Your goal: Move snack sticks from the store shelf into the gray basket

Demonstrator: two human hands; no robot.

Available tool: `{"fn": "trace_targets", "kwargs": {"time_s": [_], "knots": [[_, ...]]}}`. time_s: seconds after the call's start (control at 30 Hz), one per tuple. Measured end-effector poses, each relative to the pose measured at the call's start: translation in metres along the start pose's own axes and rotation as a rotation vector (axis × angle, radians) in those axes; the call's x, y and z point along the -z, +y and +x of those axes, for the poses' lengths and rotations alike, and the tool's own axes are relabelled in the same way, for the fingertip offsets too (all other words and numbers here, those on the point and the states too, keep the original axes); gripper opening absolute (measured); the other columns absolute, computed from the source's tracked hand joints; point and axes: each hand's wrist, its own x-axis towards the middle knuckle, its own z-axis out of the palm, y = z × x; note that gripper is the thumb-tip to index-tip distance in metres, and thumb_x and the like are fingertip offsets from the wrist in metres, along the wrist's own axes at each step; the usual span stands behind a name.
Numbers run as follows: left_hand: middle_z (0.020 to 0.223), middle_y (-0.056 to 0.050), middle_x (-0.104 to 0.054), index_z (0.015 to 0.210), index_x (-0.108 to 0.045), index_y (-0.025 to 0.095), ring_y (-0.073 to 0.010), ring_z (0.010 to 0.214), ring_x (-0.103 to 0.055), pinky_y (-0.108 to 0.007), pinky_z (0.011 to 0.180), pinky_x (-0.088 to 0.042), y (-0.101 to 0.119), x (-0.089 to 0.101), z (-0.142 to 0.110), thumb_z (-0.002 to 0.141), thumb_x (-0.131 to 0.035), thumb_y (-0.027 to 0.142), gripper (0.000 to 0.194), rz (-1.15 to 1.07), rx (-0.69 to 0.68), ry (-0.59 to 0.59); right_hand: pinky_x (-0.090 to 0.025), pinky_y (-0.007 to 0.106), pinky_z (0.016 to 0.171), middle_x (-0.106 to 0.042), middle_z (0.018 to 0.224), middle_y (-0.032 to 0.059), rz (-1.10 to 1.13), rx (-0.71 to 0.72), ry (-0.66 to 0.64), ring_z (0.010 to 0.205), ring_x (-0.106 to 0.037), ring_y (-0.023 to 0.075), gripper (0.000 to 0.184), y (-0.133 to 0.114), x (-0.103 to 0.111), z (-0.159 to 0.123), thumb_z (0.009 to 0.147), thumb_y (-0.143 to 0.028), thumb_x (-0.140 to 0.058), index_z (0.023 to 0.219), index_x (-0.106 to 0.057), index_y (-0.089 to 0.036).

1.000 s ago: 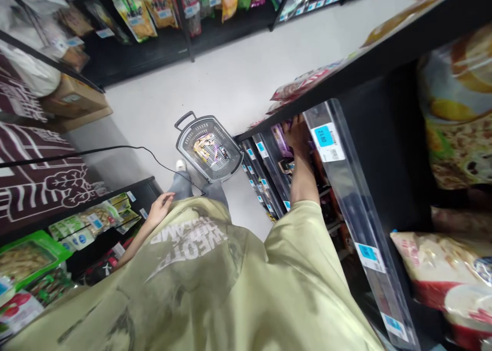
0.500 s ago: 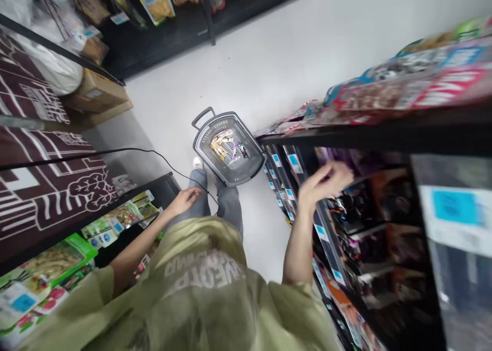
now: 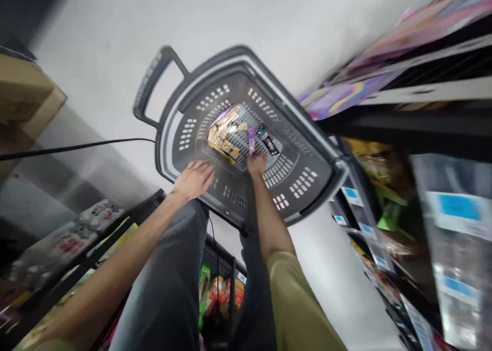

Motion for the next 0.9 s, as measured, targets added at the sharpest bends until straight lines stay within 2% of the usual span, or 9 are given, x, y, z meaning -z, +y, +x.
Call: {"fn": "trace_targets", "kwargs": {"time_s": [0.1,0.2,0.3,0.4,0.5,0.57,0.67,0.77,0.9], "knots": [[0.096,-0.010,-0.074,0.113,-0.067,0.015,-0.0259,0.109,-0.064,-0.043,0.099,-0.046,-0.006,-0.012,-0.005,0.094,-0.047,0.016,0.027,0.008,-0.138,0.151,-0.041,0.050,0.105,-0.055,0.128,0.0253,-0.153,0.032,0.011,0.123,-0.050,0.0337,0.047,0.011,-0.050,0.054,0.083,-0.029,-0.056,0.124,-0.048,-0.007],[0.089,-0.007,-0.074,0.106,-0.068,0.016,-0.0233,0.098,-0.067,-0.037,0.086,-0.050,-0.004,-0.011,-0.012,0.091,-0.051,0.013,0.023,0.018,-0.171,0.265,-0.043,0.053,0.102,-0.052,0.128,0.0255,-0.169,0.057,0.039,0.121,-0.051,0.0352,0.047,0.020,-0.073,0.078,0.083,-0.025,-0.054,0.126,-0.046,-0.006],[0.087,-0.006,-0.074,0.102,-0.068,0.016,-0.0214,0.090,-0.068,-0.034,0.075,-0.051,-0.003,-0.011,-0.013,0.089,-0.054,0.011,0.020,0.016,-0.172,0.319,-0.044,0.057,0.099,-0.053,0.124,0.0243,-0.203,0.103,0.056,0.118,-0.051,0.0358,0.039,0.026,-0.068,0.077,0.086,-0.021,-0.048,0.123,-0.052,-0.008],[0.085,-0.005,-0.074,0.099,-0.068,0.016,-0.0205,0.087,-0.068,-0.033,0.072,-0.050,-0.003,-0.012,-0.012,0.088,-0.054,0.011,0.018,0.022,-0.178,0.339,-0.042,0.059,0.100,-0.051,0.129,0.0237,-0.324,0.233,0.040,0.123,-0.047,0.0367,0.035,0.017,-0.044,0.064,0.088,-0.019,-0.046,0.120,-0.056,-0.008],[0.083,-0.004,-0.073,0.096,-0.068,0.017,-0.0200,0.086,-0.068,-0.033,0.072,-0.051,-0.002,-0.012,-0.012,0.089,-0.054,0.012,0.016,0.033,-0.193,0.328,-0.039,0.060,0.104,-0.050,0.136,0.0217,-0.419,0.490,-0.083,0.131,-0.041,0.0369,0.036,-0.013,-0.023,0.059,0.091,-0.018,-0.044,0.124,-0.056,-0.010],[0.082,-0.004,-0.073,0.096,-0.068,0.016,-0.0200,0.085,-0.068,-0.033,0.073,-0.052,-0.002,-0.011,-0.012,0.089,-0.055,0.012,0.015,0.039,-0.202,0.332,-0.034,0.062,0.108,-0.048,0.143,0.0194,-0.449,0.682,-0.183,0.136,-0.037,0.0360,0.039,-0.040,-0.020,0.065,0.094,-0.017,-0.040,0.130,-0.054,-0.012],[0.081,-0.004,-0.073,0.097,-0.068,0.016,-0.0203,0.085,-0.068,-0.033,0.074,-0.053,-0.002,-0.010,-0.013,0.088,-0.055,0.010,0.016,0.038,-0.210,0.352,-0.023,0.065,0.116,-0.038,0.157,0.0118,-0.462,0.883,-0.238,0.146,-0.029,0.0331,0.048,-0.079,-0.036,0.082,0.096,-0.014,-0.034,0.142,-0.046,-0.018],[0.081,-0.004,-0.073,0.098,-0.067,0.016,-0.0202,0.086,-0.069,-0.034,0.075,-0.053,-0.001,-0.010,-0.014,0.087,-0.055,0.009,0.018,0.016,-0.208,0.362,-0.014,0.067,0.120,-0.030,0.163,0.0093,-0.464,0.934,-0.221,0.152,-0.019,0.0327,0.057,-0.100,-0.060,0.096,0.095,-0.014,-0.033,0.152,-0.035,-0.020],[0.082,-0.004,-0.073,0.098,-0.067,0.016,-0.0203,0.086,-0.069,-0.034,0.076,-0.053,0.000,-0.013,-0.017,0.087,-0.056,0.009,0.018,0.013,-0.200,0.354,-0.024,0.068,0.116,-0.037,0.157,0.0181,-0.507,0.831,-0.151,0.146,-0.030,0.0385,0.056,-0.097,-0.078,0.098,0.096,-0.018,-0.034,0.152,-0.034,-0.011]]}}
